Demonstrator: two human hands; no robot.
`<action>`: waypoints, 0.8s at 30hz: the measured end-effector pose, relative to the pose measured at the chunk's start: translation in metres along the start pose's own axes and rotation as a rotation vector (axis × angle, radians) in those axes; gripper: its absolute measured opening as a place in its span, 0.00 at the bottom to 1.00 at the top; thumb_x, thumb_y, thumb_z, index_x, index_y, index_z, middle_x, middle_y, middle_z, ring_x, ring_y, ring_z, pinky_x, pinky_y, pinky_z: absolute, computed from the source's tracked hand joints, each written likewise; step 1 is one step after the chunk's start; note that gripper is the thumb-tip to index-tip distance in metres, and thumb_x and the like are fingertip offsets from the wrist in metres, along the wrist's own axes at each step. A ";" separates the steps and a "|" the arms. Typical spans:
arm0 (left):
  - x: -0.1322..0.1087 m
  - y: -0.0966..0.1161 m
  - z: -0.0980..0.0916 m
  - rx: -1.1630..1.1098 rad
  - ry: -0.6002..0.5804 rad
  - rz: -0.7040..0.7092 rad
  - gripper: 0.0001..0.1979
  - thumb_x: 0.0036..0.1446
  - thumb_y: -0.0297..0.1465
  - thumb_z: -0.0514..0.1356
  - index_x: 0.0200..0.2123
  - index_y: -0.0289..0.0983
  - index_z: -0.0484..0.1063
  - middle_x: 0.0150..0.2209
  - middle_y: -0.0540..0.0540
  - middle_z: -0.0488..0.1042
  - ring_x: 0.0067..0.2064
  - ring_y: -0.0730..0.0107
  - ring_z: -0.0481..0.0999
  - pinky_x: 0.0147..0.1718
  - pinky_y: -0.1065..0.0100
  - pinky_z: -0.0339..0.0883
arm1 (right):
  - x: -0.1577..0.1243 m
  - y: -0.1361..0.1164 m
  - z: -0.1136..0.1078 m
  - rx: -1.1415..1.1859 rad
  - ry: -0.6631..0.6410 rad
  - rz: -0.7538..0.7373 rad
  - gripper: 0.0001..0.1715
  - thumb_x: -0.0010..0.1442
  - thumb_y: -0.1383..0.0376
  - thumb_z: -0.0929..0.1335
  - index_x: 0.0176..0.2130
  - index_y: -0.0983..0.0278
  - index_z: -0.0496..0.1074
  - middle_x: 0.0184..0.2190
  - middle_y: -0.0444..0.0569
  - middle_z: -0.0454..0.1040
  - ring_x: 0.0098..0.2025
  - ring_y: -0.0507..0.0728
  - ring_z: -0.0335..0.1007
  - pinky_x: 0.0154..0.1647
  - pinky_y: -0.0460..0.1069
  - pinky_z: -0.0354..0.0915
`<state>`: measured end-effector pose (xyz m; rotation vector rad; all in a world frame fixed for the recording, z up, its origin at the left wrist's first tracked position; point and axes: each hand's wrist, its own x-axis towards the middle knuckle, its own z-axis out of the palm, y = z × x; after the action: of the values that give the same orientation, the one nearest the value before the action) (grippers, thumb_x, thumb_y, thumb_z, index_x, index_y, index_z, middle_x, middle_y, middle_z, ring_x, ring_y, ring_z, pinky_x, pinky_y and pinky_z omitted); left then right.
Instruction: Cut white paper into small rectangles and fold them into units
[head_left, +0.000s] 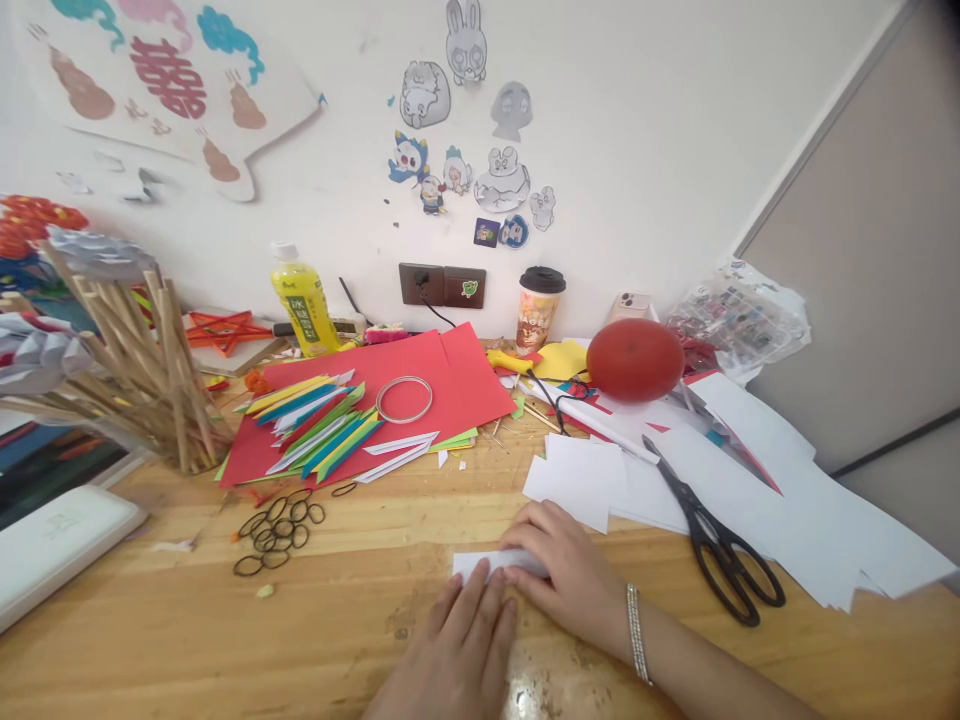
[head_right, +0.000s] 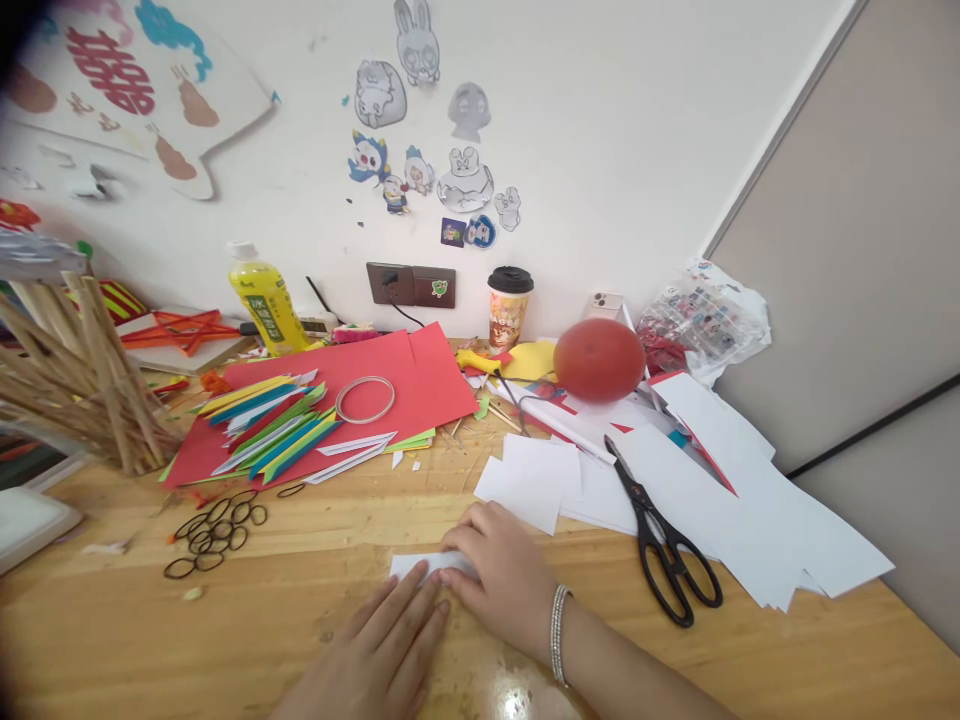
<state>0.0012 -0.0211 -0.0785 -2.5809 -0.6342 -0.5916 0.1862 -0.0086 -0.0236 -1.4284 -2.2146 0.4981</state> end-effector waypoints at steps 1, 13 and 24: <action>-0.001 0.001 0.001 -0.001 -0.008 0.000 0.17 0.57 0.32 0.49 0.47 0.34 0.67 0.50 0.41 0.69 0.54 0.53 0.62 0.48 0.57 0.55 | 0.000 0.000 0.000 0.005 0.001 0.005 0.06 0.55 0.67 0.66 0.37 0.62 0.68 0.35 0.47 0.66 0.39 0.56 0.60 0.39 0.51 0.59; 0.001 0.000 -0.002 0.004 0.008 -0.006 0.15 0.57 0.30 0.49 0.46 0.34 0.68 0.49 0.41 0.70 0.53 0.53 0.63 0.48 0.55 0.55 | -0.003 0.002 -0.001 -0.060 0.057 0.114 0.10 0.48 0.66 0.70 0.30 0.62 0.64 0.32 0.44 0.65 0.37 0.55 0.59 0.37 0.51 0.56; 0.002 0.000 -0.003 -0.006 -0.009 -0.009 0.16 0.56 0.32 0.50 0.46 0.35 0.68 0.49 0.41 0.70 0.53 0.54 0.63 0.48 0.56 0.55 | 0.002 -0.002 -0.001 -0.116 0.076 0.197 0.07 0.53 0.71 0.66 0.25 0.63 0.63 0.29 0.44 0.66 0.35 0.55 0.60 0.36 0.51 0.55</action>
<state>0.0016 -0.0224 -0.0751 -2.5892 -0.6478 -0.5867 0.1844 -0.0078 -0.0210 -1.7075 -2.0837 0.3774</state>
